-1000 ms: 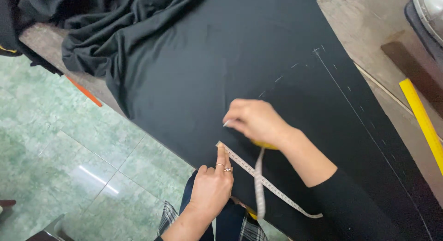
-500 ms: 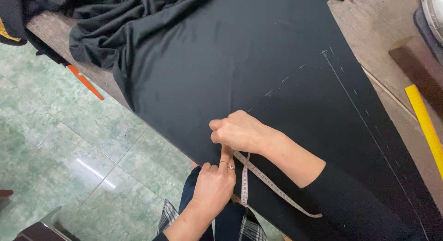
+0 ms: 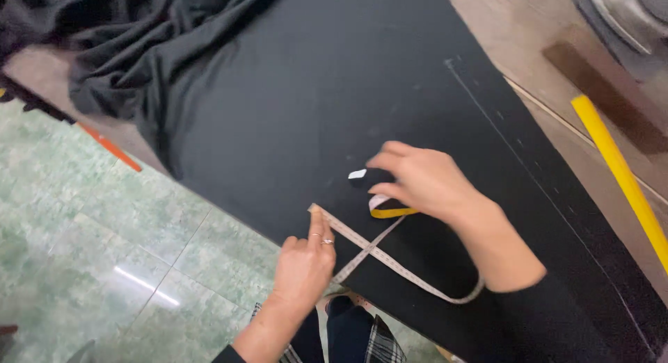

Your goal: Measuring, marking with chalk, and cutting black fabric using scissors on a work table

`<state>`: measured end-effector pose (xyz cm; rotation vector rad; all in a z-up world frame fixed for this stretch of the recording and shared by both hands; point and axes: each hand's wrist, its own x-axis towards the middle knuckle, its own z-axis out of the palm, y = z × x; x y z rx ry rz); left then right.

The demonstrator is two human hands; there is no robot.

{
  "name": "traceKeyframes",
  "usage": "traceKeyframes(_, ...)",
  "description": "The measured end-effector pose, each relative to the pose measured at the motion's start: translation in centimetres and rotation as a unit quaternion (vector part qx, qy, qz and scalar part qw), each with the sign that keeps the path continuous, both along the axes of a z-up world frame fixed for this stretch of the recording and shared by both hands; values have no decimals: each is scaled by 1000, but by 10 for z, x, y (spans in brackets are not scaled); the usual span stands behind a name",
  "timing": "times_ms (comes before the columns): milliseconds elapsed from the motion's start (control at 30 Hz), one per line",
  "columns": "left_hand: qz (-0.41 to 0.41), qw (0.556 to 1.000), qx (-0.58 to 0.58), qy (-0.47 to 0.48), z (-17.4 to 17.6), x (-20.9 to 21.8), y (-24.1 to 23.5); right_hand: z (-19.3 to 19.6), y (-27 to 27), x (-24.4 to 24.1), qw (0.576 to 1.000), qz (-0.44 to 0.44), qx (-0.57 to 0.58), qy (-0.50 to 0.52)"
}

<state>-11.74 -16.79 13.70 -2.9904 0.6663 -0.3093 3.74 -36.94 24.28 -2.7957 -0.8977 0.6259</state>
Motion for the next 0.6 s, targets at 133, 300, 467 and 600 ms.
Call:
traceKeyframes(133, -20, 998, -45, -40, 5, 17, 13, 25, -102, -53, 965, -234, 53, 107)
traceKeyframes(300, 34, 997, -53, -42, 4, 33, 24, 2, -265, -200, 853, -470, 137, 178)
traceKeyframes(467, 197, 944, -165, 209, 30, 52, 26, -3, -356, -346, 714, -655, 182, 166)
traceKeyframes(600, 189, 940, -149, 241, -15, 72, 69, -17, -387, -418, 682, -669, 217, 202)
